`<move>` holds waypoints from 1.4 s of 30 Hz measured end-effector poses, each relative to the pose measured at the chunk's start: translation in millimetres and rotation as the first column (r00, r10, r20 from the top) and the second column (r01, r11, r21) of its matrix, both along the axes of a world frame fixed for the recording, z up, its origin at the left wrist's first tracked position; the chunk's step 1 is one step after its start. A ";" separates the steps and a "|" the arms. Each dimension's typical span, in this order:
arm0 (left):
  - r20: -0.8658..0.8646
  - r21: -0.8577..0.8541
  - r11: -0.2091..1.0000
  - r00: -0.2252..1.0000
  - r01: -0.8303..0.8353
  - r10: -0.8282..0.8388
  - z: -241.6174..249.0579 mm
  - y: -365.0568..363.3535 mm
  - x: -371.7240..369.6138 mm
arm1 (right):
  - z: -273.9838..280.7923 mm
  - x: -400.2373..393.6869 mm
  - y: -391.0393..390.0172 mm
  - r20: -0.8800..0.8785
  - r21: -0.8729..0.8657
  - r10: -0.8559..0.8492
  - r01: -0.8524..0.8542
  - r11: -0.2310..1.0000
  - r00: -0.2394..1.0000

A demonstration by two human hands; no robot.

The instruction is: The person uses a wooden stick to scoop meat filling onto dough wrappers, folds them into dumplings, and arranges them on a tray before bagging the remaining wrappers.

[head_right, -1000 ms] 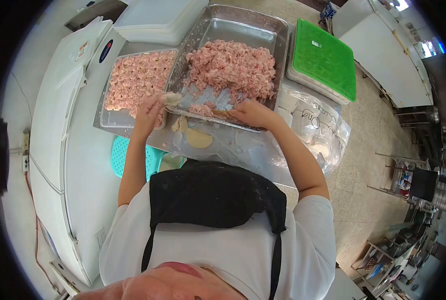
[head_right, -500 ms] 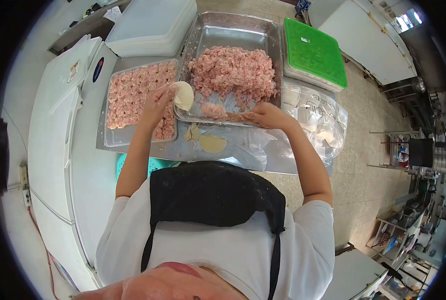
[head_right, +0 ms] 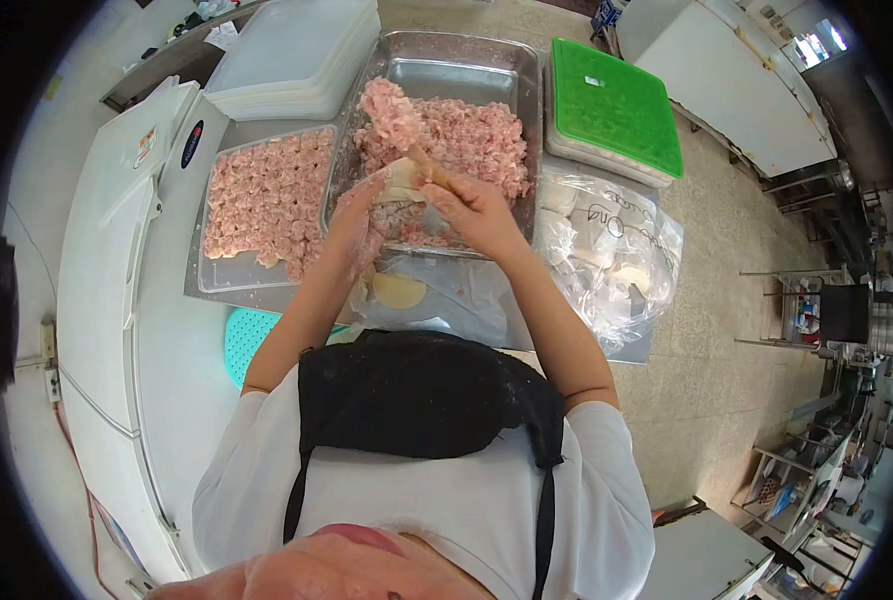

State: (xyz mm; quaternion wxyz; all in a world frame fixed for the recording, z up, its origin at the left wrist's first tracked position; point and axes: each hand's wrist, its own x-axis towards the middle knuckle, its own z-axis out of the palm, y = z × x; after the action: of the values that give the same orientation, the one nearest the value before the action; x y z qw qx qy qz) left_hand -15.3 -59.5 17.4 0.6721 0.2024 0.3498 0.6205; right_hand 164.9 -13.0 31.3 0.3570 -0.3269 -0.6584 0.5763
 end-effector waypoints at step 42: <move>-0.881 0.427 0.903 0.251 0.054 0.401 47.9 26.4 39.7 | 59.9 110.5 79.5 0.430 0.085 0.390 -0.466 0.881 0.814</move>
State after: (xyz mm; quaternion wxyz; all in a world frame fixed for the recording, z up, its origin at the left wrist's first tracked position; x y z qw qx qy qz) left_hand 24.3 -33.2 65.3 0.1973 0.6164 0.5781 0.4970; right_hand 275.3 66.5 91.3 0.1040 -0.2458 -0.8249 0.4983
